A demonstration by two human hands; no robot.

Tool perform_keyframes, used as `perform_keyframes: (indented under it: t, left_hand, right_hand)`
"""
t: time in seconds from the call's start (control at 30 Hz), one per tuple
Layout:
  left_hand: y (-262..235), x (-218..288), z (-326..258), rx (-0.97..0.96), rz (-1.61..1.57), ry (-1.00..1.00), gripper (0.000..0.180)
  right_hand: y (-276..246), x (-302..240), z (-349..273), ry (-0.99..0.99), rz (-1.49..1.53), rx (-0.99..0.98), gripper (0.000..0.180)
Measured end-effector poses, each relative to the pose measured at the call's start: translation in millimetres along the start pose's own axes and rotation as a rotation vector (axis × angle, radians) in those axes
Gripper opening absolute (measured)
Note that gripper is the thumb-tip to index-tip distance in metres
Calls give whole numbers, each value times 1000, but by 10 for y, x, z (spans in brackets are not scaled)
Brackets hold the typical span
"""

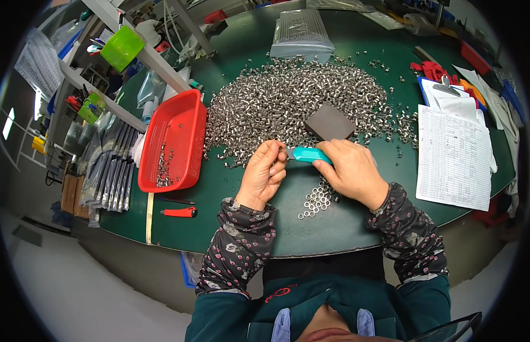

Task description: Using a small tool to process small metal hardware parts on a workbench.

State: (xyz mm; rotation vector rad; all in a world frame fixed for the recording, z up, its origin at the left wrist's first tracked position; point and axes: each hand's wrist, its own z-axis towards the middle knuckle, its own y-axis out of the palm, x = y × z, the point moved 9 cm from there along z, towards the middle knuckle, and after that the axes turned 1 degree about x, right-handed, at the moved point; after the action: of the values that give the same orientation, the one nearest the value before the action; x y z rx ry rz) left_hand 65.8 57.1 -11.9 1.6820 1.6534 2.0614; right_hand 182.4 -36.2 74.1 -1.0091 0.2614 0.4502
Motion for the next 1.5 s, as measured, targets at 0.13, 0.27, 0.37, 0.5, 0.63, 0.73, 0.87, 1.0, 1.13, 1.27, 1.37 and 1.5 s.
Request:
perform_keyframes:
  t: [0.13,0.27,0.37,0.5,0.63,0.73,0.87,1.0,1.13,1.27,1.37,1.5]
  left_hand:
    - [6,-32,3,-28,21,-8,21]
    - [11,-45,-4,19,86,-8,23]
    - [2,-54,-12,72,131,-12,24]
    - [-5,-45,-21,117,211,-16,25]
    - [-35,-45,-23,133,235,-38,25]
    - [-44,-51,-4,109,238,-50,26]
    - [-27,-110,1,65,168,-107,31]
    - [93,-123,-12,-34,101,-123,35]
    - [26,-108,-13,26,59,-111,33]
    - [34,-5,-19,80,178,-5,24]
    - [15,66,-12,107,184,70,20]
    - [53,64,0,74,117,61,18]
  right_hand:
    - [35,-13,-5,-1,20,-41,21]
    - [40,-13,-10,1,30,-47,21]
    - [43,-13,-12,-10,30,-62,22]
    - [30,-31,-9,-33,-21,-57,22]
    - [16,-52,-10,-76,-39,-23,22]
    - [18,-58,-9,-103,-71,-6,23]
    - [-15,-76,9,-136,-101,18,23]
    - [-165,-44,52,-100,-104,127,22]
    - [-132,-35,32,-88,-74,134,22]
    - [-122,-19,26,-62,-89,115,22]
    - [-114,-5,25,-55,-85,122,21]
    - [-65,21,13,-35,-70,83,20]
